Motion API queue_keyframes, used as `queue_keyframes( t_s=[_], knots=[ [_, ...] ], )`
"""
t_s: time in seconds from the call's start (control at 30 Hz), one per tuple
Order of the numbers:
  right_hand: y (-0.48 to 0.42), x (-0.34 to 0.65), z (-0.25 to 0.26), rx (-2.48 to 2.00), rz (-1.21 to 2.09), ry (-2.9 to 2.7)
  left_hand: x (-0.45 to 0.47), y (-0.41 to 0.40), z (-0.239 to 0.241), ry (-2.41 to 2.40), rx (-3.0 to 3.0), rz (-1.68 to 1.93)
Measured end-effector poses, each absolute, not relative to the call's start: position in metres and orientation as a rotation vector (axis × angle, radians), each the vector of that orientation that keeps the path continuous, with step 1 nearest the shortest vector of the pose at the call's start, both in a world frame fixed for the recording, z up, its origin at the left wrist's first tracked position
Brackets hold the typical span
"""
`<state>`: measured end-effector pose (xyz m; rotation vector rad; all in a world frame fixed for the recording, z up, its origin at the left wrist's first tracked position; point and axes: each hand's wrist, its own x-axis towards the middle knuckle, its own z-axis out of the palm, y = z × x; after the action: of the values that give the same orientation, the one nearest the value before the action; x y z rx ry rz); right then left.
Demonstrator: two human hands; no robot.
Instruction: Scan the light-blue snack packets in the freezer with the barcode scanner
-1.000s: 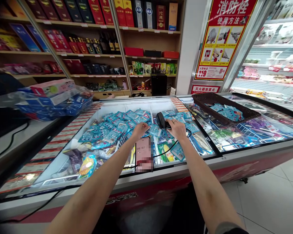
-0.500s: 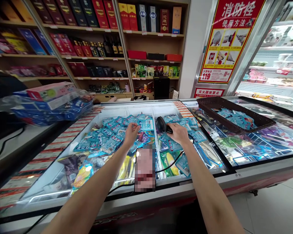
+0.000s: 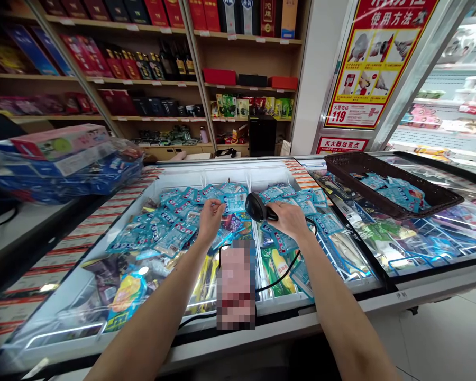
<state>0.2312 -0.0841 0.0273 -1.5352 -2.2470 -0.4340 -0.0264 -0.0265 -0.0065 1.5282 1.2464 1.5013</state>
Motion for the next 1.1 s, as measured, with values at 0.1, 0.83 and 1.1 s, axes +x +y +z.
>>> queue_keyframes(
  t_s=[0.1, 0.83, 1.1],
  knots=[
    [-0.086, 0.231, 0.027, -1.544, -0.417, -2.270, -0.026, -0.026, -0.007, 1.260, 1.544, 1.491],
    [-0.082, 0.235, 0.013, -1.366, -0.465, -2.264, -0.027, -0.030, -0.004, 1.385, 1.558, 1.523],
    [-0.085, 0.251, 0.006, -1.391, -0.505, -2.116, -0.052, -0.028, 0.004, 1.854, 1.889, 1.748]
  ],
)
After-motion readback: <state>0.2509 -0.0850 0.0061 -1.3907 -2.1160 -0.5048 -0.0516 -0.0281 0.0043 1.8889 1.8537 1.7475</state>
